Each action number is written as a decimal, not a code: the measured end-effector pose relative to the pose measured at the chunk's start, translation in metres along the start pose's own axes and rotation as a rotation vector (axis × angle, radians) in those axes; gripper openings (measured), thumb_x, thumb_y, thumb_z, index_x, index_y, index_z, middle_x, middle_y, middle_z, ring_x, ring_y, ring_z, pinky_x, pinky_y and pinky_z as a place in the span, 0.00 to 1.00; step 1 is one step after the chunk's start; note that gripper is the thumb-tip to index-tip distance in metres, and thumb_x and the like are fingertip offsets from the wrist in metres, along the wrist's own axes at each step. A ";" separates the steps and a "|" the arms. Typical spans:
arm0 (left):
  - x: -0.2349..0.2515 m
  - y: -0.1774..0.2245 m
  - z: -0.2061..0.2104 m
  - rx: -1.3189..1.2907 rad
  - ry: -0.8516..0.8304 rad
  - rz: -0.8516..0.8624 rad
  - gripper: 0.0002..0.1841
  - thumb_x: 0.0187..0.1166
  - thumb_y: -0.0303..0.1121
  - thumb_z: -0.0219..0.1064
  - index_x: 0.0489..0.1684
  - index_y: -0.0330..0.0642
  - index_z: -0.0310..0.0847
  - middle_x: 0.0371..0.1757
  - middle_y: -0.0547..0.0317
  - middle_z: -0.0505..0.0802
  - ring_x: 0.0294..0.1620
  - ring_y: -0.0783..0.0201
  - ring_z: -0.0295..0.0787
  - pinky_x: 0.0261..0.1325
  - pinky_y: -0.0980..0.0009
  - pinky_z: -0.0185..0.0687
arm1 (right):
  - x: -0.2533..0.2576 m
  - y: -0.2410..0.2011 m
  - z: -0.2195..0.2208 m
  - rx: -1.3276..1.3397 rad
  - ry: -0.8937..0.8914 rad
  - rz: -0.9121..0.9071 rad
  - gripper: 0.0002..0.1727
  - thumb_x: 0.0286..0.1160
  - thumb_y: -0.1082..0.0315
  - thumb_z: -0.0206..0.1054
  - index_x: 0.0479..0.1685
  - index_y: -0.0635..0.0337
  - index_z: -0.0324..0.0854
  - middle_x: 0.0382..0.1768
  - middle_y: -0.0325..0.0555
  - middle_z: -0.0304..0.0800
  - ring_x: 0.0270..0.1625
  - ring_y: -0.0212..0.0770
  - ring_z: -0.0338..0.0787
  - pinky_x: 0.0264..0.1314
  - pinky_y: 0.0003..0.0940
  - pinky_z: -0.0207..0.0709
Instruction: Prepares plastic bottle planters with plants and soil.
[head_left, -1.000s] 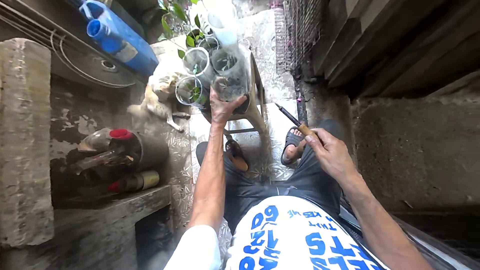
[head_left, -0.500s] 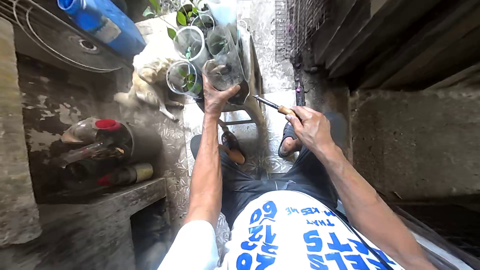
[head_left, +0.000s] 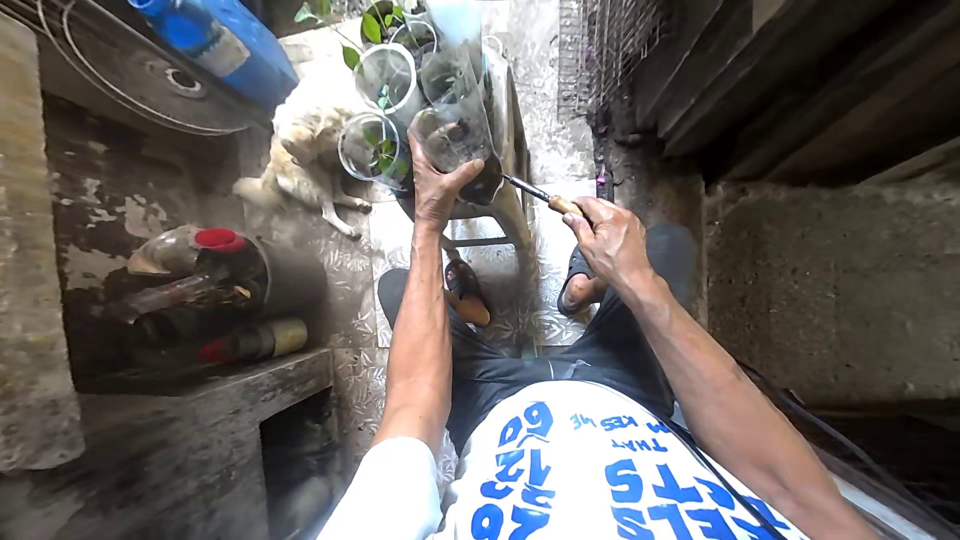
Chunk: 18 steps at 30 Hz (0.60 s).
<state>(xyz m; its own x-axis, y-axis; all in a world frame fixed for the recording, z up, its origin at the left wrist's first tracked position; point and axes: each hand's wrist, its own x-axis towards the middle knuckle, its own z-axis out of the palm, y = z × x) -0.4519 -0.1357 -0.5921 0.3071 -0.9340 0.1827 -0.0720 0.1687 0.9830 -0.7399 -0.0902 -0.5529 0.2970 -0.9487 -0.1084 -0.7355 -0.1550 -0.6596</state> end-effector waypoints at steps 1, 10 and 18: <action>0.001 0.000 0.000 0.010 0.002 0.000 0.61 0.46 0.32 0.89 0.86 0.30 0.48 0.75 0.43 0.81 0.74 0.57 0.82 0.76 0.61 0.82 | 0.001 0.001 0.000 0.006 -0.006 0.003 0.20 0.90 0.53 0.57 0.64 0.52 0.88 0.55 0.51 0.94 0.56 0.55 0.93 0.55 0.63 0.80; 0.012 0.027 0.025 0.257 0.162 0.116 0.60 0.43 0.39 0.93 0.82 0.30 0.57 0.72 0.42 0.82 0.69 0.58 0.84 0.70 0.64 0.86 | 0.003 0.006 -0.005 0.053 -0.016 0.008 0.20 0.90 0.52 0.58 0.64 0.50 0.89 0.55 0.49 0.94 0.55 0.53 0.93 0.55 0.63 0.80; 0.021 0.052 0.032 0.438 0.232 0.153 0.62 0.47 0.45 0.92 0.84 0.28 0.54 0.67 0.44 0.86 0.62 0.59 0.88 0.65 0.65 0.87 | 0.008 0.008 -0.010 0.056 -0.039 -0.003 0.19 0.90 0.52 0.58 0.64 0.50 0.89 0.55 0.50 0.94 0.56 0.55 0.93 0.57 0.64 0.80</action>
<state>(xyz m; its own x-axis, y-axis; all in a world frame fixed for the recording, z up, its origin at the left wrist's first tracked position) -0.4801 -0.1563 -0.5374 0.4609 -0.8059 0.3715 -0.5075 0.1041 0.8554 -0.7497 -0.1018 -0.5516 0.3235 -0.9366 -0.1342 -0.6993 -0.1411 -0.7007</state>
